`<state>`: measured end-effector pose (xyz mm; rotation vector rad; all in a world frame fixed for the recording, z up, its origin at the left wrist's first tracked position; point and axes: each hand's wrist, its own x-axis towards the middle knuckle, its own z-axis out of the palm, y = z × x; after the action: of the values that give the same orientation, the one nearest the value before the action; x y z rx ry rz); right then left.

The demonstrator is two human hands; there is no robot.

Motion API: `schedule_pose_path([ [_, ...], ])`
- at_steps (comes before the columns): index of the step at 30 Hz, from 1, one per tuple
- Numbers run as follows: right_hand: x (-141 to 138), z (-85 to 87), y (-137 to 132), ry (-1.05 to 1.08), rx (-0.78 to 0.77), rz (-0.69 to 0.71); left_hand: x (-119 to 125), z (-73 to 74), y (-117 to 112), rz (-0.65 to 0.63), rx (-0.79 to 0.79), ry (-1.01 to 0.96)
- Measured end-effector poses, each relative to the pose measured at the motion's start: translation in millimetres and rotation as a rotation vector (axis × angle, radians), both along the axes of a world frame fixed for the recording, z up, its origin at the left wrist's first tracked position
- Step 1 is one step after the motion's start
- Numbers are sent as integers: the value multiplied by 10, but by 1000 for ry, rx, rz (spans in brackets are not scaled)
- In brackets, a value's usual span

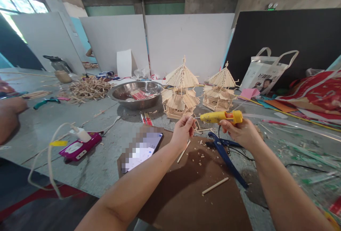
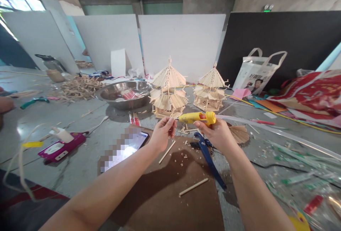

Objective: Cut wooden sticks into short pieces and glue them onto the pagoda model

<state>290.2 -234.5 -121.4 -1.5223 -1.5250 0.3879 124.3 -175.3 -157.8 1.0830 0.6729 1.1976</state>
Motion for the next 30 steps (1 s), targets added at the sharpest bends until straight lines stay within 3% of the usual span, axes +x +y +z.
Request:
schedule_pose_path([
  [11,57,-13,3,-16,16,-5,-16,20,53,58,24,21],
  [15,145,-13,1,72,22,-23,-60,121,132,108,91,74],
  [19,245,9,-17,118,33,-63,-136,460,332,163,288,317],
  [25,316,73,-78,188,49,-89,-101,1167,815,322,816,860],
  [30,338,161,-129,212,77,-110,116,1457,1160,261,1055,1370],
])
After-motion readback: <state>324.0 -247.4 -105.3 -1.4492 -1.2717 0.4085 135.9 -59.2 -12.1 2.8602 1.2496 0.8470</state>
